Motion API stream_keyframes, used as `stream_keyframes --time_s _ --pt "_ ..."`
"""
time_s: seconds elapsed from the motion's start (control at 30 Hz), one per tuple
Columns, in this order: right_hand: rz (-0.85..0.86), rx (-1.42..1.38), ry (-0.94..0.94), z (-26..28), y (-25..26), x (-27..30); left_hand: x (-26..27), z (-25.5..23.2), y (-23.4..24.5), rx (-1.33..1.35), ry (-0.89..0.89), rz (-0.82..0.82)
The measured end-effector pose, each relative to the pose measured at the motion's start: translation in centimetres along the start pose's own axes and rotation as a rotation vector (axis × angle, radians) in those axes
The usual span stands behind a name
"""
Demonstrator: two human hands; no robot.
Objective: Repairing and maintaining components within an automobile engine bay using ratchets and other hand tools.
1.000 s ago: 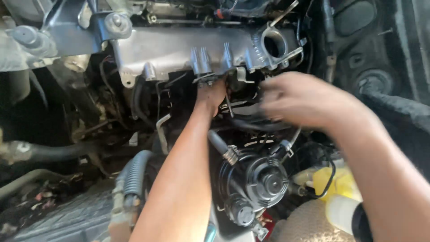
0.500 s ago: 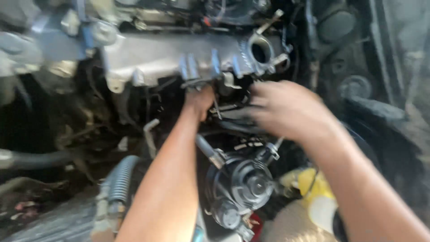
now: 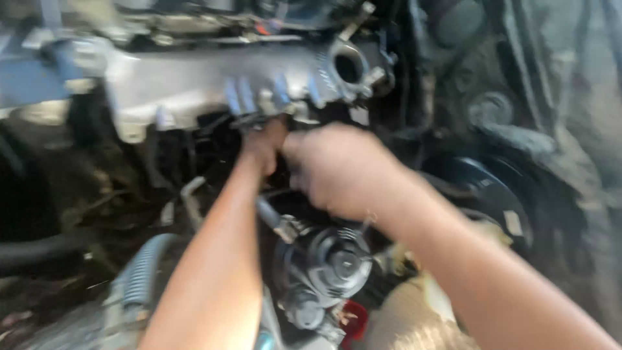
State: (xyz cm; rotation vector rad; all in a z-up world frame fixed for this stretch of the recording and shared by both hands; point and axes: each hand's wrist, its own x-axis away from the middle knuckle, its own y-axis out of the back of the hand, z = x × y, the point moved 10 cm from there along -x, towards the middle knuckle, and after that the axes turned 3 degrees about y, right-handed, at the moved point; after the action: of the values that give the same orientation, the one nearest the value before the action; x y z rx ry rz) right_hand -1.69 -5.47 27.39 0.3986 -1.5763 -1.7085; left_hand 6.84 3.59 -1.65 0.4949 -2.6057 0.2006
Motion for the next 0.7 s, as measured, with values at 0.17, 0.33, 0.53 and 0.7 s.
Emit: stream_keyframes --time_s 0.17,0.33,0.53,0.7 --pt "0.147 -0.059 -0.415 -9.5 -1.4 1.4 -0.5 0.7 0.2 0.021 0.051 0.026" --pt "-0.034 -0.022 -0.061 1.5 0.9 0.1 -2.3 0.0 -1.1 -0.527 -0.232 0.102" --pt "-0.035 -0.125 -0.105 -9.3 -1.7 0.1 -0.7 -0.4 1.2 -0.077 -0.188 -0.115" --pt "0.068 0.051 -0.117 1.0 -0.4 0.7 -4.2 1.8 -1.0 -0.473 -0.215 0.111"
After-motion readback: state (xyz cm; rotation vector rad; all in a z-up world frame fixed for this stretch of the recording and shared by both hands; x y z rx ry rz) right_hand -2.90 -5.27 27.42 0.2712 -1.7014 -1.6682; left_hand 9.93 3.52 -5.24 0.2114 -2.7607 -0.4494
